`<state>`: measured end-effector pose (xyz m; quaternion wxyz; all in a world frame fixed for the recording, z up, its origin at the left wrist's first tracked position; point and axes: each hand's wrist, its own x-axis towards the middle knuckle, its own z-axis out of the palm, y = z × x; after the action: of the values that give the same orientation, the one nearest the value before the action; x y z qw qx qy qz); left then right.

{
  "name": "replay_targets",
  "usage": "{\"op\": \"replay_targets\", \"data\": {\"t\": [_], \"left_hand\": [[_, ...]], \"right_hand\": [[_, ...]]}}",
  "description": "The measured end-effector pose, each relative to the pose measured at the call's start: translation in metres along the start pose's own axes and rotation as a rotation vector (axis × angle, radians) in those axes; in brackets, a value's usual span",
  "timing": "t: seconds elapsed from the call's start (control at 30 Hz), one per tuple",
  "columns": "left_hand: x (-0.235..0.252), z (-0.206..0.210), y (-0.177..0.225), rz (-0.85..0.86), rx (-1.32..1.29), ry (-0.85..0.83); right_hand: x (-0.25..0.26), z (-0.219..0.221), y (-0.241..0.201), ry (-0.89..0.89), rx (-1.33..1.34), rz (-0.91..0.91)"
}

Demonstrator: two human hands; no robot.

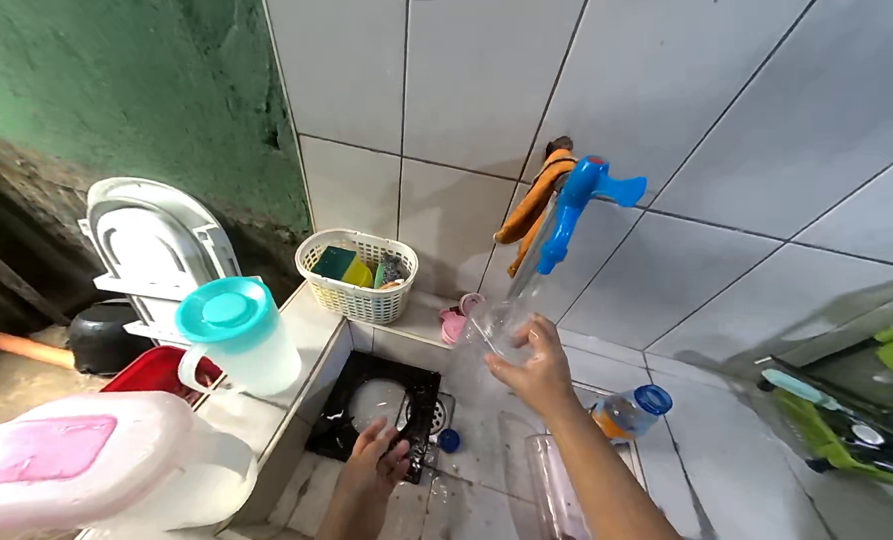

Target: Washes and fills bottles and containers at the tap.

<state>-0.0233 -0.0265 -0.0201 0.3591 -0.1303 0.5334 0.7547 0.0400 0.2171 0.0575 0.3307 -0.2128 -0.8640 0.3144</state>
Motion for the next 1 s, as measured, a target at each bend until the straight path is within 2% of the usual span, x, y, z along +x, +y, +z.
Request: {"op": "replay_targets", "data": {"t": [0.1, 0.2, 0.33, 0.4, 0.47, 0.57, 0.7, 0.87, 1.0], "left_hand": [[-0.001, -0.005, -0.007, -0.004, -0.015, -0.013], [-0.001, 0.001, -0.002, 0.000, -0.021, -0.037], [0.004, 0.009, -0.002, -0.032, 0.022, -0.021], [0.012, 0.016, 0.004, -0.022, 0.057, -0.045], [0.020, 0.024, 0.009, 0.009, 0.070, -0.082], [0.035, 0.040, 0.013, 0.017, 0.074, -0.189], [0.043, 0.079, 0.028, 0.137, 0.159, -0.308], [0.042, 0.127, 0.042, 0.378, 0.277, -0.452], [0.047, 0.161, 0.062, 0.327, 0.462, -0.545]], "right_hand": [[-0.003, -0.006, -0.001, -0.066, 0.060, 0.048], [-0.003, 0.000, 0.000, -0.017, 0.022, 0.010], [-0.009, -0.006, 0.006, -0.042, 0.170, 0.184], [-0.009, -0.002, 0.008, 0.002, 0.176, 0.176], [-0.015, 0.000, 0.014, 0.079, 0.369, 0.283], [-0.038, 0.012, 0.028, 0.288, 0.829, 0.594], [-0.063, 0.037, 0.037, 0.410, 1.148, 0.948], [-0.079, 0.060, 0.033, 0.506, 1.530, 1.132], [-0.080, 0.070, 0.036, 0.535, 1.720, 1.166]]}}
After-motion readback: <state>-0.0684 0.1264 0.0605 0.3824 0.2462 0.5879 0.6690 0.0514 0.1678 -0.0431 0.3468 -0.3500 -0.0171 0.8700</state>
